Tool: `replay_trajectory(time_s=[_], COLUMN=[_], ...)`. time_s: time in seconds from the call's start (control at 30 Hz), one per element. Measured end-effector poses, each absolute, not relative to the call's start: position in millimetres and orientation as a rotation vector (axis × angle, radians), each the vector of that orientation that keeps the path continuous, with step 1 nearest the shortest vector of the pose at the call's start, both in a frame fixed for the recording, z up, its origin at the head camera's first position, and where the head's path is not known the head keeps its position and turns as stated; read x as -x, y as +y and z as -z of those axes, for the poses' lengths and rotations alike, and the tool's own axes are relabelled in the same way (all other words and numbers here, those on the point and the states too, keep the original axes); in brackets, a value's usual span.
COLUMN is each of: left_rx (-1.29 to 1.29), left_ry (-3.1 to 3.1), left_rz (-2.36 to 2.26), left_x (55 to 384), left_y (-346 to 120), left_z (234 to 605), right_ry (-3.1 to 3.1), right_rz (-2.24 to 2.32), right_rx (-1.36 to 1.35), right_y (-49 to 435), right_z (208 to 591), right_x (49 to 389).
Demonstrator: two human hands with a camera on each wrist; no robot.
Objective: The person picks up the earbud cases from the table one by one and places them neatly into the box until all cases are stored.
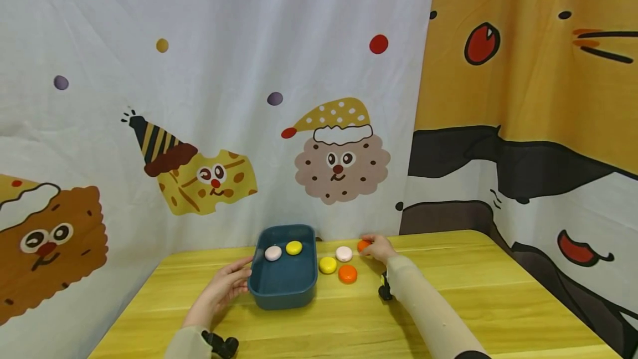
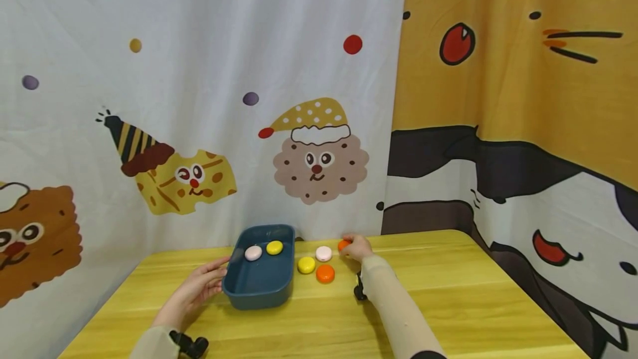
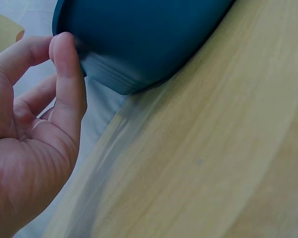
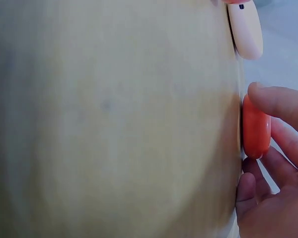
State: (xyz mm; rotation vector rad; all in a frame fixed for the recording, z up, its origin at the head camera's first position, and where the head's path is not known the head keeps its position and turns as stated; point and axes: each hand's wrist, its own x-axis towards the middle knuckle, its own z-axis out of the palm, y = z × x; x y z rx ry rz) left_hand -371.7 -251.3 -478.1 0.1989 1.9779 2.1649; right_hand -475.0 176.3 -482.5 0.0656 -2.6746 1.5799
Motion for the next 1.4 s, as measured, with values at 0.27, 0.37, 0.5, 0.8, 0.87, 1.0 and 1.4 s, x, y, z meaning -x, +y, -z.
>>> replay_trajectory(time_s=[0.27,0.37,0.5,0.8,0.87,1.0,1.4], left_rx=[-0.206,-0.204,-0.204,-0.204,-0.203,-0.186,-0.196], left_ry=[1.989,1.985,1.97,1.965,1.964,1.962,1.974], left_rz=[-2.146,-2.147,-2.161,-2.149,-2.152,-2.167,-2.164], left_x=[371,372,373,373,374,376,374], left_y=[-251,-251,-252,-253,-252,-252,-253], left_z=[478,479,481,479,478,477,481], right_ry=[-2.675,-2.678,-2.672,-2.582,-2.544,-2.512,-2.591], right_rz=[-1.564,-1.54,-1.529,-1.767,-1.837,-1.885,-1.714], right_rx=[-0.086,-0.089,-0.089,-0.067,-0.09,-0.129,-0.175], right_y=[181,181,179,181,182,182,181], right_z=[486,487,487,481,478,471,450], right_x=[475,474,473,473,473,473,469])
